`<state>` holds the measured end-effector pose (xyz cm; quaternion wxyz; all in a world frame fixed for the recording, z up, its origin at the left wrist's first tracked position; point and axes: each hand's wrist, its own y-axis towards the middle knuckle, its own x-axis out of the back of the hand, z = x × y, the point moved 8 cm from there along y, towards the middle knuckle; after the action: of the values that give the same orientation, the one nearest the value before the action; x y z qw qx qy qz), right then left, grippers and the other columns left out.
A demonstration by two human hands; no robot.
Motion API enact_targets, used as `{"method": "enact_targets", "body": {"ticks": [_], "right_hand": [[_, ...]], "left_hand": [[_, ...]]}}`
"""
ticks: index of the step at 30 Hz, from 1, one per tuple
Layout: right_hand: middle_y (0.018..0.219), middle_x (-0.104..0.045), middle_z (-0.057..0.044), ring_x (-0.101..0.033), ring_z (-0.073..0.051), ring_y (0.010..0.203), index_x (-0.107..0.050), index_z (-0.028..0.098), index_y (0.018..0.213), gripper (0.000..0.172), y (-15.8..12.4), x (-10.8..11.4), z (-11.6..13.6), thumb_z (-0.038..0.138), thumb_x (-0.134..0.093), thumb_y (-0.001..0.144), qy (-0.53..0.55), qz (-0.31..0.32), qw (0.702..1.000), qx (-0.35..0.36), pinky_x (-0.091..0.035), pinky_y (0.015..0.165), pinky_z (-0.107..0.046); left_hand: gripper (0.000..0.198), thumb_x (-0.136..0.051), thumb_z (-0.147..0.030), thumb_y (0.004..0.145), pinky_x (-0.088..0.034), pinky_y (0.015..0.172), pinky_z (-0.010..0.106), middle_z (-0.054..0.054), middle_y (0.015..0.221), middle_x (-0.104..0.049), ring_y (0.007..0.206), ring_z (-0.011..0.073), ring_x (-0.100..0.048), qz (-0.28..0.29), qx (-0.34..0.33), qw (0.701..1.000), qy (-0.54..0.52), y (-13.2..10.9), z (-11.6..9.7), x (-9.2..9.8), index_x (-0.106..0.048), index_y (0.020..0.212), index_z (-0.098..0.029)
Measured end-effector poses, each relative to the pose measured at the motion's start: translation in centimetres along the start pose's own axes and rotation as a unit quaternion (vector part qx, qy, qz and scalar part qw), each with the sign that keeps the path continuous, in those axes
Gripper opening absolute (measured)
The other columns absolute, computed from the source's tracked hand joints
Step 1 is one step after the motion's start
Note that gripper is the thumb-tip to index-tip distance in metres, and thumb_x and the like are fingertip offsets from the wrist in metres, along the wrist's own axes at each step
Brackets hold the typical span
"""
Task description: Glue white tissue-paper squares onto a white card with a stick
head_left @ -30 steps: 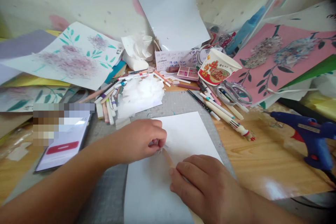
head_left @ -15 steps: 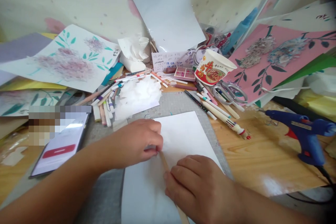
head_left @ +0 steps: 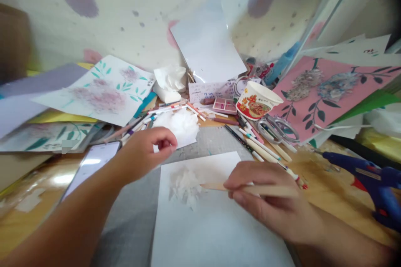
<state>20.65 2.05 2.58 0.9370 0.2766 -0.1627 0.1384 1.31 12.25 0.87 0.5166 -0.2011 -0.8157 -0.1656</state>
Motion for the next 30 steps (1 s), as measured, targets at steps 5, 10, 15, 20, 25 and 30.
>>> {"method": "enact_targets", "body": {"ticks": [5,10,15,20,25,30], "right_hand": [[0.060,-0.066,-0.002,-0.061,-0.015,0.055,-0.069,0.017,0.074,0.009,2.9,0.5,-5.4,0.024,-0.067,0.079,0.137,-0.085,0.982,-0.098,-0.048,0.050,-0.025],[0.056,-0.065,-0.003,-0.059,-0.016,0.053,-0.072,0.017,0.072,0.017,2.1,0.4,-8.6,0.034,-0.072,0.077,0.158,-0.138,0.968,-0.141,-0.049,0.050,-0.028],[0.058,-0.066,-0.003,-0.060,-0.016,0.055,-0.071,0.017,0.074,0.018,1.7,0.2,-8.3,0.034,-0.071,0.078,0.152,-0.111,0.971,-0.145,-0.050,0.052,-0.027],[0.058,-0.066,-0.003,-0.060,-0.016,0.055,-0.071,0.017,0.073,0.018,1.8,-0.1,-8.6,0.035,-0.072,0.077,0.162,-0.103,0.968,-0.161,-0.050,0.053,-0.027],[0.056,-0.065,-0.002,-0.059,-0.015,0.054,-0.071,0.017,0.073,0.017,1.7,-0.1,-9.1,0.033,-0.073,0.076,0.200,-0.115,0.959,-0.167,-0.049,0.052,-0.027],[0.057,-0.065,-0.001,-0.059,-0.014,0.054,-0.071,0.017,0.073,0.014,1.9,-0.1,-8.7,0.030,-0.071,0.077,0.198,-0.105,0.960,-0.165,-0.049,0.053,-0.026]], "left_hand": [[0.017,-0.056,-0.032,0.079,-0.045,0.075,0.035,0.005,0.093,-0.064,0.089,0.0257,-0.061,-0.065,0.086,0.990,0.091,0.8,4.4,1.6,-0.063,0.090,-0.021],[0.027,-0.065,-0.031,0.071,-0.040,0.093,0.038,0.005,0.107,-0.063,0.108,0.0279,-0.056,-0.003,0.046,0.992,0.115,1.1,4.0,-0.9,-0.064,0.097,-0.023],[0.018,-0.054,-0.022,0.076,-0.042,0.074,0.034,0.006,0.099,-0.065,0.092,0.0267,-0.061,0.009,0.076,0.990,0.121,0.9,5.0,-1.1,-0.061,0.093,-0.022],[0.007,-0.053,-0.027,0.081,-0.039,0.064,0.029,0.000,0.077,-0.066,0.075,0.0209,-0.061,0.010,0.094,0.992,0.086,0.7,5.0,0.0,-0.058,0.083,-0.024],[0.009,-0.055,-0.032,0.081,-0.041,0.063,0.029,0.000,0.074,-0.065,0.073,0.0207,-0.062,-0.009,0.117,0.992,0.049,0.7,4.5,0.2,-0.057,0.082,-0.023],[0.022,-0.057,-0.033,0.076,-0.049,0.065,0.030,0.001,0.092,-0.067,0.074,0.0198,-0.065,-0.027,0.121,0.992,-0.002,0.8,5.0,-0.5,-0.057,0.096,-0.024]]}}
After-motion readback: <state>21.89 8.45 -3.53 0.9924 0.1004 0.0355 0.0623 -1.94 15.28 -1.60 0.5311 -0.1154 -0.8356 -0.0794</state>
